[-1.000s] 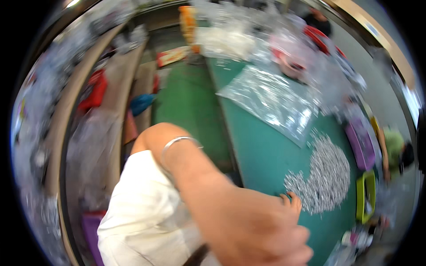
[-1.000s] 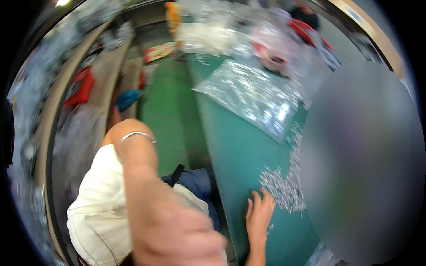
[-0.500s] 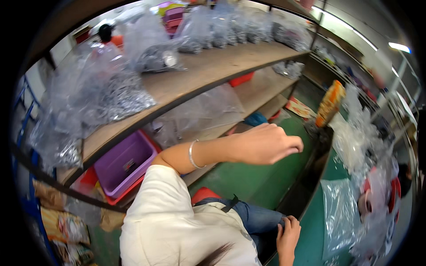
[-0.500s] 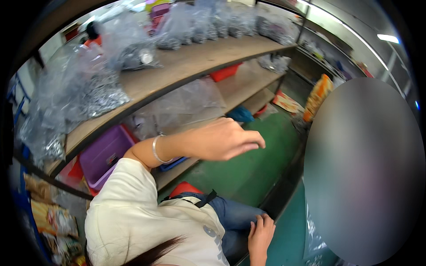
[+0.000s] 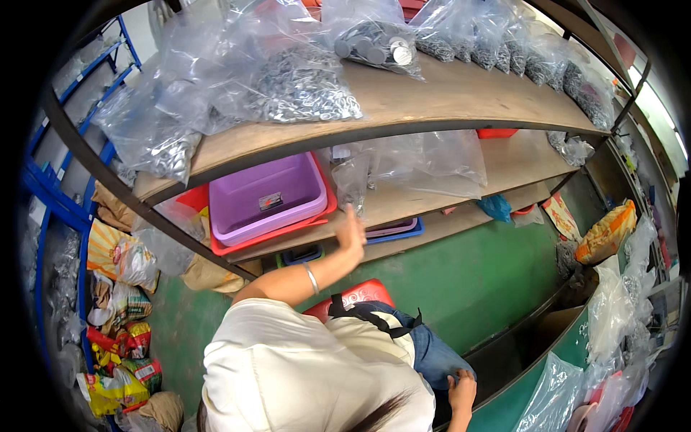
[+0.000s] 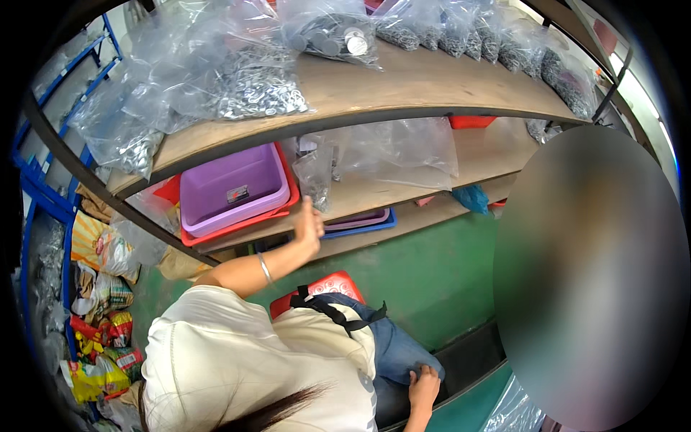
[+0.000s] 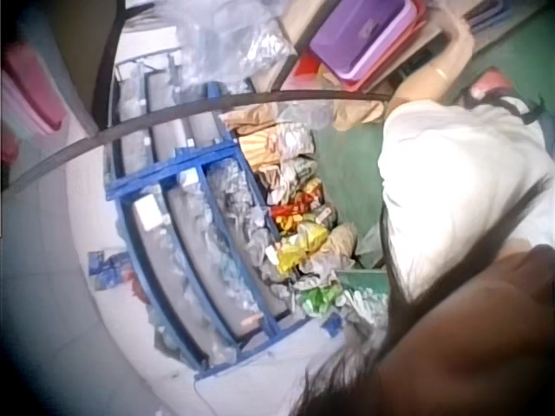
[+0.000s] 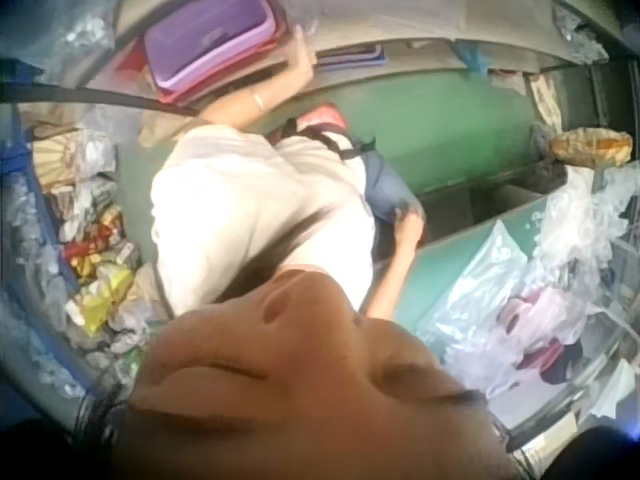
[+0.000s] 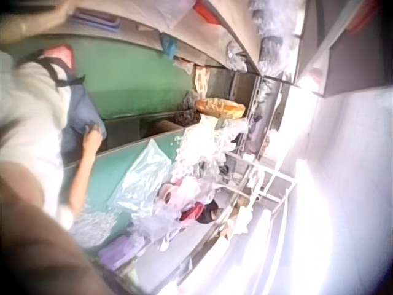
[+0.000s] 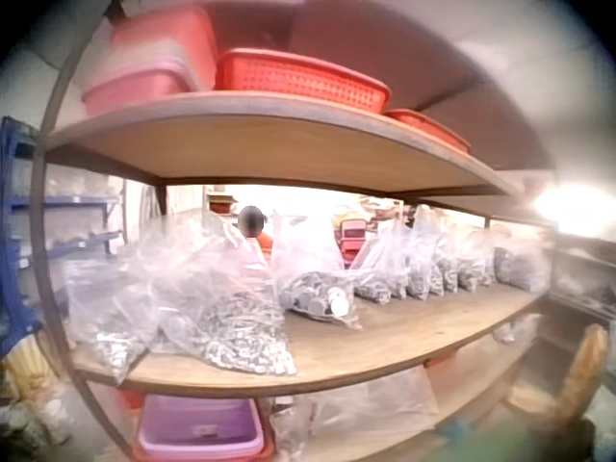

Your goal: The person empties a bag of small metal rings onto a green surface, sorts through them by hand, and joins small metal pieces together. They also retrieve a tray from a shelf.

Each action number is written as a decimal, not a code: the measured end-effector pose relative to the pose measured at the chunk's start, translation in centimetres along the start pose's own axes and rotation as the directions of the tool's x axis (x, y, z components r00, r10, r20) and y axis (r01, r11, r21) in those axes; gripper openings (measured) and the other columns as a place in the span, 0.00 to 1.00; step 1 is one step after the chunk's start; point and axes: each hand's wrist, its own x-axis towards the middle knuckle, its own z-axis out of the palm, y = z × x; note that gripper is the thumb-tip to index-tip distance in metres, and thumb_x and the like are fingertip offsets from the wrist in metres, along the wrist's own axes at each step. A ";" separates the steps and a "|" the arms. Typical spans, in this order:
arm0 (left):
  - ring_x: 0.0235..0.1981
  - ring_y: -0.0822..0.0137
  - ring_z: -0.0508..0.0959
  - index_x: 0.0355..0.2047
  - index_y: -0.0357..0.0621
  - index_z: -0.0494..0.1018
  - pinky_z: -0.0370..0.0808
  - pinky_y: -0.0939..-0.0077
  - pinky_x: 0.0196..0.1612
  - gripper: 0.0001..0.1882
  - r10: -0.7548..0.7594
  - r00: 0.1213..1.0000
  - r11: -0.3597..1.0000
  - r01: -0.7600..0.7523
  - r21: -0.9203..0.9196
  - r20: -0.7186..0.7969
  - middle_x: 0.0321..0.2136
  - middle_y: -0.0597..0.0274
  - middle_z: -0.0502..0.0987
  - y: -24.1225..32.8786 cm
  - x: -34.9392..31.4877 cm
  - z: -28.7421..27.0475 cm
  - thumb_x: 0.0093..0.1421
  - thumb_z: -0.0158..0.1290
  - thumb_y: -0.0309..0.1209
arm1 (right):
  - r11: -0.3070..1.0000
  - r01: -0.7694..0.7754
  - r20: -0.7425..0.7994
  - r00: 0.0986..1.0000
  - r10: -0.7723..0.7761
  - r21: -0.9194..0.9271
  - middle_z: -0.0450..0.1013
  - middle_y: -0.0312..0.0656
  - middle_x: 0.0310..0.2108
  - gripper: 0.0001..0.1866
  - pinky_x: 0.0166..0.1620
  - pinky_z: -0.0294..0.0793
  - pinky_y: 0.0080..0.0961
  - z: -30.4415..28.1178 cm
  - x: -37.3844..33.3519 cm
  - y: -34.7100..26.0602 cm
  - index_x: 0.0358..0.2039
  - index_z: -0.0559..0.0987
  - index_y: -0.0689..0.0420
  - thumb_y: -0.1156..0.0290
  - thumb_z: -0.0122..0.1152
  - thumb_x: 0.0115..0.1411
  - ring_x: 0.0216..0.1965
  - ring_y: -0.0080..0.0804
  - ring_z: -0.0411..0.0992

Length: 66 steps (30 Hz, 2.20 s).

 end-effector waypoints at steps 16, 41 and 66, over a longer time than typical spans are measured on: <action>0.05 0.77 0.51 0.27 0.39 0.63 0.49 0.85 0.07 0.20 -0.309 0.949 0.947 0.301 -0.112 -0.064 0.08 0.68 0.59 13.8 15.9 -17.2 0.60 0.36 0.45 | 0.996 0.021 -0.137 0.990 -0.009 0.089 0.71 0.51 0.27 0.08 0.35 0.68 0.39 2.2 0.7 1.0 0.26 0.74 0.62 0.71 0.61 0.46 0.33 0.50 0.69; 0.07 0.79 0.53 0.14 0.49 0.56 0.46 0.82 0.09 0.17 0.236 0.915 0.950 -0.289 0.122 0.326 0.08 0.72 0.55 0.7 -11.7 2.1 0.56 0.46 0.36 | 0.941 -0.335 -0.755 0.626 0.196 -0.034 0.66 0.48 0.41 0.17 0.45 0.61 0.39 -7.1 -0.2 5.2 0.36 0.73 0.59 0.68 0.62 0.44 0.46 0.46 0.62; 0.08 0.81 0.51 0.12 0.44 0.59 0.45 0.83 0.11 0.15 -0.724 -0.260 0.688 -0.225 0.689 0.639 0.08 0.74 0.54 -22.5 -38.6 17.7 0.55 0.44 0.29 | 0.458 -0.024 -0.458 -0.015 0.889 0.889 0.70 0.44 0.27 0.20 0.27 0.70 0.30 -10.8 -11.0 24.4 0.34 0.69 0.66 0.58 0.50 0.58 0.24 0.32 0.71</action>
